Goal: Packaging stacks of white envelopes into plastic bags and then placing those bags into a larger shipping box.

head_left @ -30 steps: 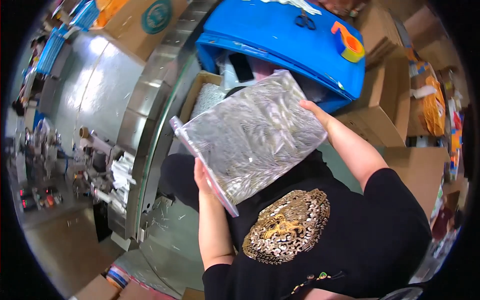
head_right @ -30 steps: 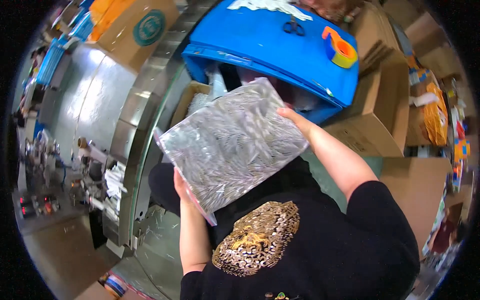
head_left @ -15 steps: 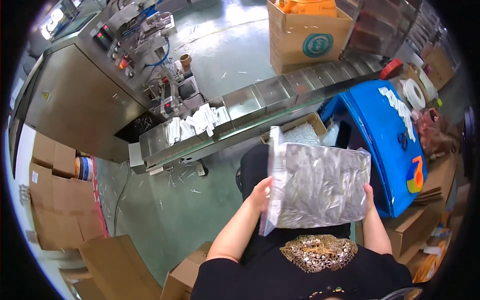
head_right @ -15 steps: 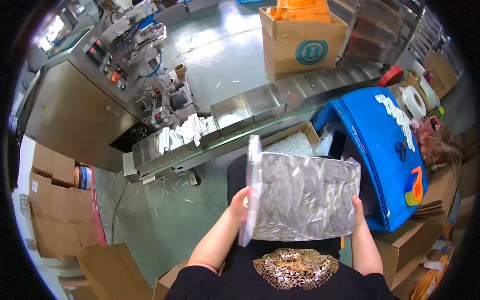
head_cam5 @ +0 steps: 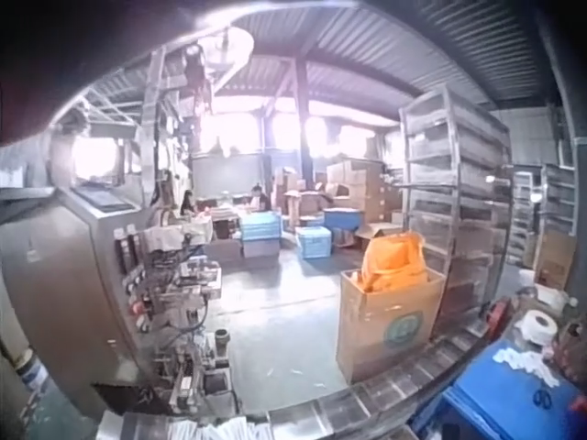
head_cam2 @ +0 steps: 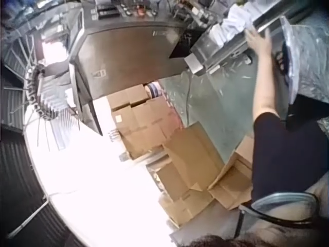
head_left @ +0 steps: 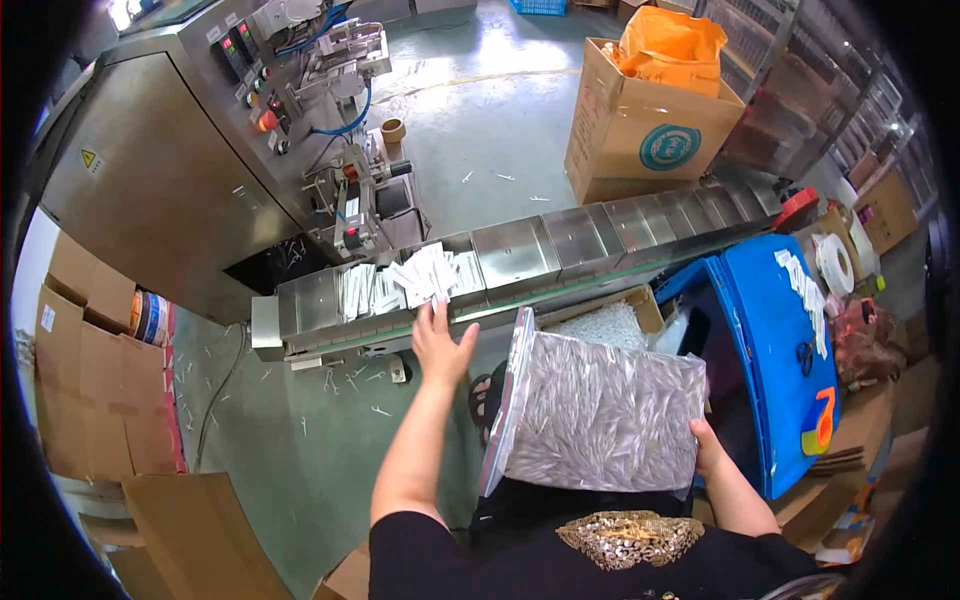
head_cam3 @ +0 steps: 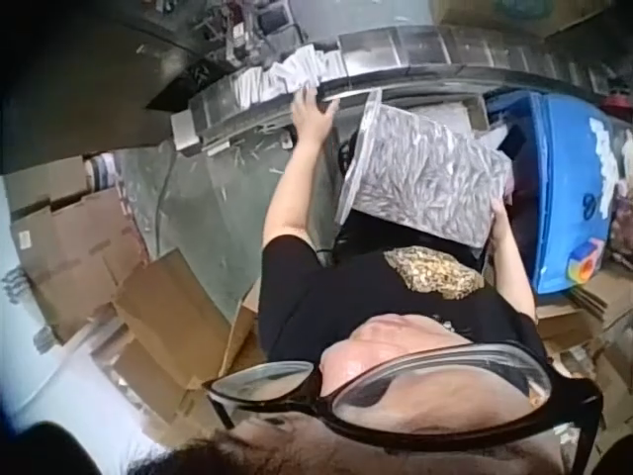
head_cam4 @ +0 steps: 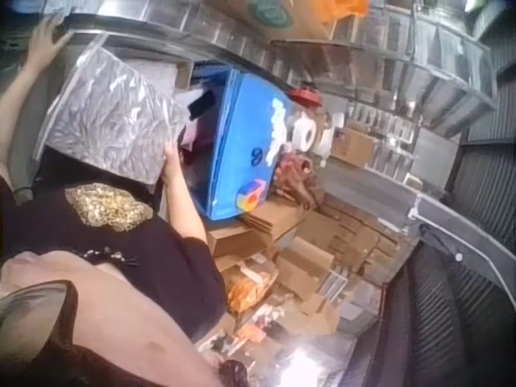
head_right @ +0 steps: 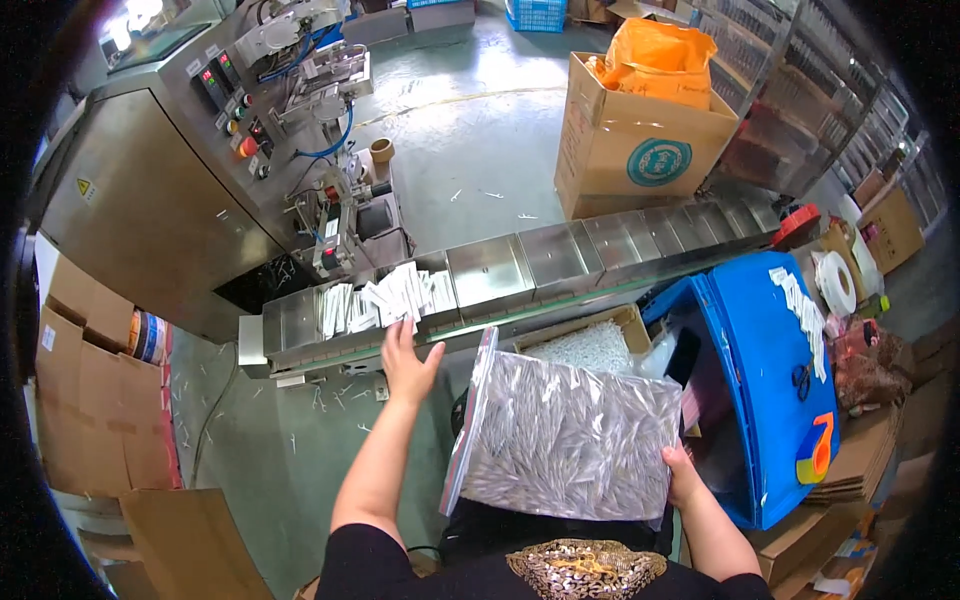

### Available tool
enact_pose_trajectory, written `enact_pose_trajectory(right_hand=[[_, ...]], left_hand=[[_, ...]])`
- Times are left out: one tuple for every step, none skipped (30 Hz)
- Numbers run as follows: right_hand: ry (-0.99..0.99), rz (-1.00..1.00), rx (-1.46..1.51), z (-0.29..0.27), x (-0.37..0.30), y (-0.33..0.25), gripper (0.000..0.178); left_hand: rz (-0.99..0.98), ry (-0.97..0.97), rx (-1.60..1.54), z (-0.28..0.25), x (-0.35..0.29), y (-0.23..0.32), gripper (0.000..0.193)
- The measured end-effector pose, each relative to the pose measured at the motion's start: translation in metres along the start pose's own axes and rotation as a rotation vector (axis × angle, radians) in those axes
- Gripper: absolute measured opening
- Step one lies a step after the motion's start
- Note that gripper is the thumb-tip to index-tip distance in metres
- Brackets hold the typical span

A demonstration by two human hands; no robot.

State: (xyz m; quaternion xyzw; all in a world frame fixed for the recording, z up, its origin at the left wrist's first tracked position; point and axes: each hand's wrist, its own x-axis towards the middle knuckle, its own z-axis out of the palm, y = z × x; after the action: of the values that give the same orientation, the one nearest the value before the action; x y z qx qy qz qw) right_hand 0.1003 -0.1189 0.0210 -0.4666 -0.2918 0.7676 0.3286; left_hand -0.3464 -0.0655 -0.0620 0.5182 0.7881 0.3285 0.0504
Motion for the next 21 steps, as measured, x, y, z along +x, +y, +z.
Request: enact_pose_trajectory(right_hand=[[0.005,-0.002,-0.008,-0.001,0.001,-0.001,0.085],[0.023,0.016,-0.002,-0.002,0.001,-0.003,0.086],[0.038,0.037,0.004,-0.003,0.003,-0.003,0.087],[0.071,0.044,-0.014,-0.005,0.006,-0.003,0.089],[0.074,0.048,-0.019,-0.006,0.008,-0.004,0.089],[0.090,0.031,-0.045,-0.005,0.009,-0.005,0.085],[0.107,0.015,-0.071,-0.005,0.010,-0.006,0.081],[0.114,0.027,-0.058,-0.007,0.013,-0.005,0.080],[0.118,0.033,-0.064,-0.005,0.017,-0.007,0.080],[0.127,0.051,-0.057,-0.002,0.019,-0.009,0.080],[0.135,0.069,-0.050,0.000,0.022,-0.010,0.081],[0.154,0.071,-0.053,-0.002,0.023,-0.011,0.081],[0.135,0.087,-0.042,-0.001,0.028,-0.011,0.081],[0.116,0.103,-0.031,0.000,0.032,-0.011,0.082],[0.120,0.108,-0.036,0.000,0.034,-0.012,0.082],[0.134,0.122,-0.043,0.000,0.036,-0.012,0.083],[0.147,0.135,-0.051,0.000,0.038,-0.013,0.085],[0.149,0.140,-0.054,0.002,0.039,-0.013,0.085],[0.156,0.153,-0.045,0.005,0.041,-0.013,0.087],[0.163,0.166,-0.037,0.007,0.042,-0.014,0.089],[0.163,0.169,-0.037,0.008,0.042,-0.015,0.089]], left_hand=[[0.069,0.046,0.186,0.000,0.018,-0.005,0.078],[0.066,-0.023,0.250,0.000,0.034,-0.011,0.081],[0.061,-0.093,0.318,-0.001,0.049,-0.016,0.086],[0.019,-0.177,0.299,-0.001,0.063,-0.019,0.085],[0.015,-0.179,0.295,0.007,0.075,-0.024,0.085],[0.014,-0.177,0.288,0.014,0.086,-0.025,0.083],[0.013,-0.176,0.281,0.020,0.095,-0.026,0.082],[0.007,-0.155,0.304,0.029,0.100,-0.023,0.070],[0.000,-0.160,0.299,0.041,0.107,-0.023,0.070],[0.019,-0.170,0.290,0.054,0.112,-0.024,0.065],[0.037,-0.180,0.281,0.067,0.114,-0.024,0.059],[0.064,-0.184,0.188,0.071,0.115,0.001,0.049],[0.162,-0.146,0.158,0.085,0.120,-0.004,0.043],[0.128,-0.111,0.105,0.096,0.119,-0.009,0.041],[0.102,-0.081,0.044,0.100,0.122,-0.003,0.039],[0.096,-0.084,0.041,0.101,0.127,-0.006,0.039],[0.140,-0.116,0.047,0.101,0.131,-0.011,0.040],[0.187,-0.148,0.052,0.097,0.135,-0.014,0.041],[0.182,-0.151,0.052,0.093,0.135,-0.016,0.041],[0.219,-0.141,0.091,0.088,0.135,-0.019,0.042],[0.259,-0.133,0.130,0.082,0.135,-0.020,0.043]])
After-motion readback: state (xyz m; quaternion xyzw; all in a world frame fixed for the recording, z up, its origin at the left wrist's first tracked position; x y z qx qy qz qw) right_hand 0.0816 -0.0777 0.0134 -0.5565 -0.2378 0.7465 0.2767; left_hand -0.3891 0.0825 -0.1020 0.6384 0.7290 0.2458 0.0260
